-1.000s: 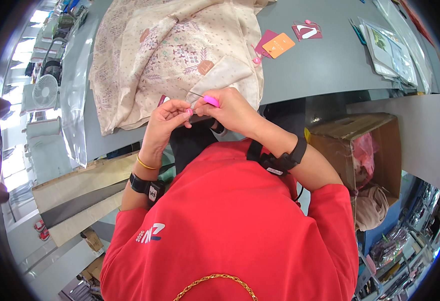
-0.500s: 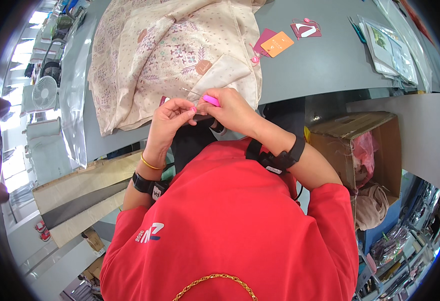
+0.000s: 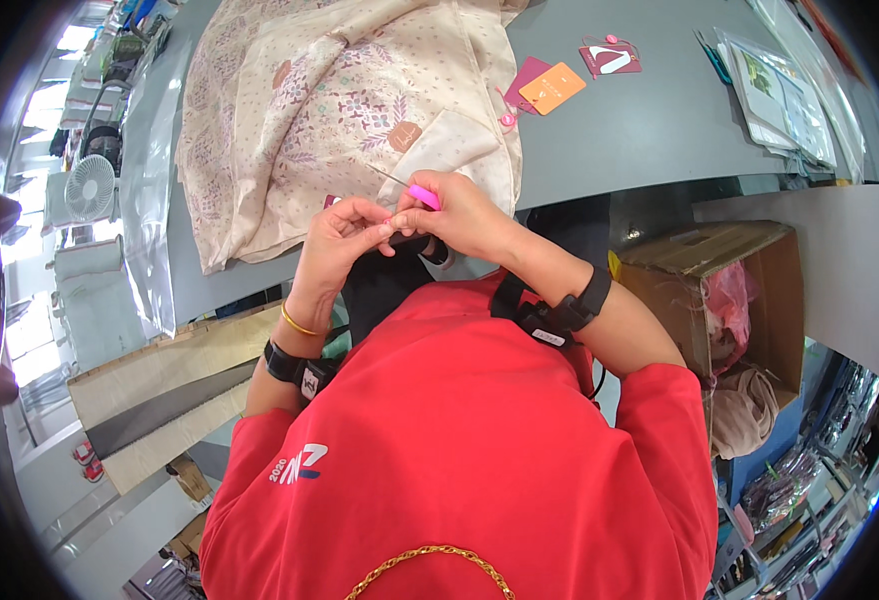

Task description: The person attaches small colored tags to a patterned garment on a work table using a pink-handled tool. They repeatedly fold the garment, insert tags into seams, and adjust the fabric to position the tags correctly.

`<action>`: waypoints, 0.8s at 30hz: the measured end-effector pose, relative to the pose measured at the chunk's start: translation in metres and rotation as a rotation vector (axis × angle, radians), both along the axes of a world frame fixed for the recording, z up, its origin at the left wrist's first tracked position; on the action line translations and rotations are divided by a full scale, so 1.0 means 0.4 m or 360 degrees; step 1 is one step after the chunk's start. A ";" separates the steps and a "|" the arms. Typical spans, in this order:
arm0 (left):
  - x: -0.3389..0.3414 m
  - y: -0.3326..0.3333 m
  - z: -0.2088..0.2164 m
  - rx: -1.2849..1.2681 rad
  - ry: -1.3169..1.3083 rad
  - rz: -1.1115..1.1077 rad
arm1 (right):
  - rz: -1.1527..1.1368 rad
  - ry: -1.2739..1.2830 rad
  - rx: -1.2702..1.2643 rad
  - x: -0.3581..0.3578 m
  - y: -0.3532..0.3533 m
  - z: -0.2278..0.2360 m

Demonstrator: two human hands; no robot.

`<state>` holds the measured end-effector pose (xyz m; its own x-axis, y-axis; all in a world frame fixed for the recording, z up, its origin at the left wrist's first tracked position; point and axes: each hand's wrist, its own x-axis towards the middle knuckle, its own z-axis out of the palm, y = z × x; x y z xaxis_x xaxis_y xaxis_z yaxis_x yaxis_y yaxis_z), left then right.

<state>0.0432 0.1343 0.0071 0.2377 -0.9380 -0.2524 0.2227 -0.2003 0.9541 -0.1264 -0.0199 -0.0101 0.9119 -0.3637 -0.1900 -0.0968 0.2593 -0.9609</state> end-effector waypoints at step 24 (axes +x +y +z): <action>0.015 -0.078 0.225 -0.0601 -0.1995 -0.0596 | -0.0112 -0.0001 -0.1861 -0.122 -0.067 0.021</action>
